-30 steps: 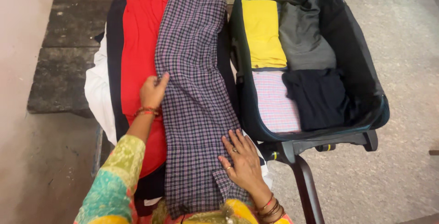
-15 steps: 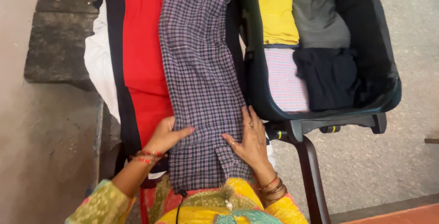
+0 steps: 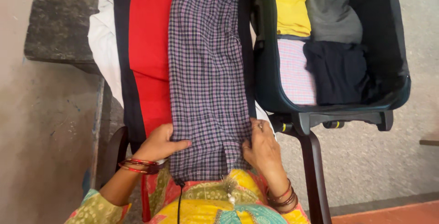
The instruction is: The person folds a pair of grey trousers and a pair of black athletic pants on a wooden surface. After folding each item, they place it into an open suitcase that already contains other folded garments.
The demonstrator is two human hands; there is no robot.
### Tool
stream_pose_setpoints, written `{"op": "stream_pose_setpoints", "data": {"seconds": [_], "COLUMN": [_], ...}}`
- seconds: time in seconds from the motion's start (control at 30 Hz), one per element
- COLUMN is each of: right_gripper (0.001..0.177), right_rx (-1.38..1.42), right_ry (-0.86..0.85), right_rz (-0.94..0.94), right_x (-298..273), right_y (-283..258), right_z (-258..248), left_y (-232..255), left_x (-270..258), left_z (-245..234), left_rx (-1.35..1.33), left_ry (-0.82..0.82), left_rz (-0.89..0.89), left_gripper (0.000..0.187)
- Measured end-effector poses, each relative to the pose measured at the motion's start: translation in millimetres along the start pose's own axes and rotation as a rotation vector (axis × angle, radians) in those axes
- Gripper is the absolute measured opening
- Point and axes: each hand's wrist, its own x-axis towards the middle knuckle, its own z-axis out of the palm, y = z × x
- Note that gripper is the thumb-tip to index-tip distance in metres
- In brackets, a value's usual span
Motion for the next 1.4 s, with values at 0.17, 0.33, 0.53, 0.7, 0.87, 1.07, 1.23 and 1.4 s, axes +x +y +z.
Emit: {"op": "stream_pose_setpoints", "data": {"seconds": [0.17,0.33,0.53,0.7,0.87,1.07,1.23,1.4], "right_gripper": [0.071,0.075,0.057,0.048,0.071,0.092,0.101,0.075], "right_rx": [-0.069,0.116,0.025,0.038,0.05,0.165,0.196,0.19], "right_ry": [0.089,-0.305,-0.453,-0.532,-0.604,-0.418,-0.268,-0.045], "right_rz": [-0.254,-0.461,-0.39,-0.182,-0.076,-0.518,-0.565,-0.365], "right_x": [-6,-6,-11,-15,-12,-10,-11,-18], "right_y": [-16,-20,17,18,-1,-14,-25,-30], "right_z": [-39,-46,-25,-34,-47,-46,-29,-6], "left_y": [13,20,12,21,0,-14,11,15], "left_x": [-15,-18,-31,-45,-48,-39,-33,-36], "left_z": [-5,-3,-4,-2,5,13,28,44], "left_rx": [0.263,0.342,0.389,0.519,0.187,-0.612,-1.059,-1.019], "left_ry": [0.153,0.115,0.061,0.231,-0.073,-0.071,-0.133,-0.162], "left_rz": [-0.109,-0.07,-0.134,-0.284,-0.5,-0.267,-0.216,-0.184], "left_gripper": [0.041,0.047,0.046,0.044,0.044,0.026,0.024,0.029]}}
